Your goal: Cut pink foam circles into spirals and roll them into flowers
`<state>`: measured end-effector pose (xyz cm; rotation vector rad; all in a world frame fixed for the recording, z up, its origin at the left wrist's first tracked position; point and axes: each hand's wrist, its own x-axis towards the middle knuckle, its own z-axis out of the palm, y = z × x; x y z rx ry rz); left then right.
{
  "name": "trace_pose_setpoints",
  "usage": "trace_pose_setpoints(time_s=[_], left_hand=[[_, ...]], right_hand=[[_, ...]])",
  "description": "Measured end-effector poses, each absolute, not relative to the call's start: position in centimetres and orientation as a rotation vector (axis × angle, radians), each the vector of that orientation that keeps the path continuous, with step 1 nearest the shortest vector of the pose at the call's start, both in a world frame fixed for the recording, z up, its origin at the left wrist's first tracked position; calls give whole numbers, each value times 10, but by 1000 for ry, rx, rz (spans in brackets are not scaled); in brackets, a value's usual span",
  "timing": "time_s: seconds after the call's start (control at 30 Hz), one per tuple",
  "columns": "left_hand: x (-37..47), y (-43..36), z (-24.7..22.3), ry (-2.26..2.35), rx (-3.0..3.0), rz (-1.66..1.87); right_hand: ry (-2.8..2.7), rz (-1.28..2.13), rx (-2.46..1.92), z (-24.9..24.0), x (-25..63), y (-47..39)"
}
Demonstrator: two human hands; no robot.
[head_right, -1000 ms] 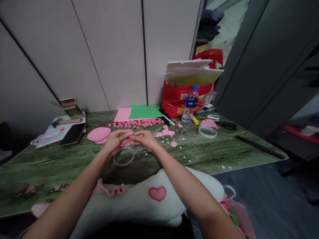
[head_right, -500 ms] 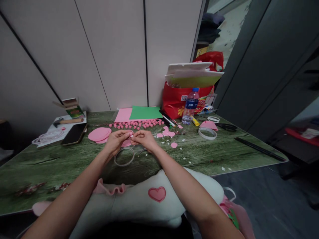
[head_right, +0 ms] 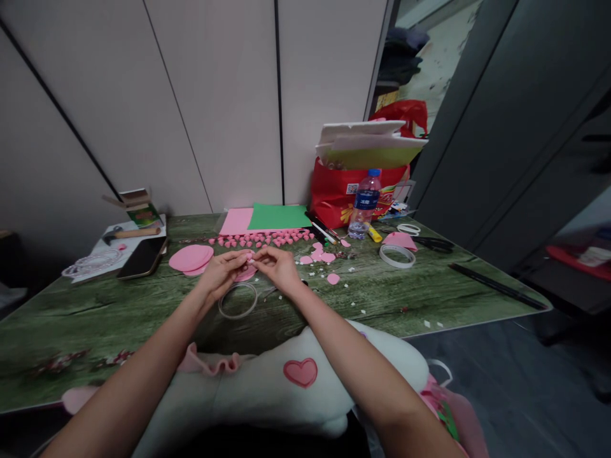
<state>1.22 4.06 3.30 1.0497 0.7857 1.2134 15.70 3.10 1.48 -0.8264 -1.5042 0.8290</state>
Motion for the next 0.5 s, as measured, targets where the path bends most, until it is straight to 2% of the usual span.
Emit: trace_pose_setpoints(time_s=[0.5], left_hand=[[12, 39, 34, 765, 982, 1187]], right_hand=[[-1633, 567, -877, 18, 160, 28]])
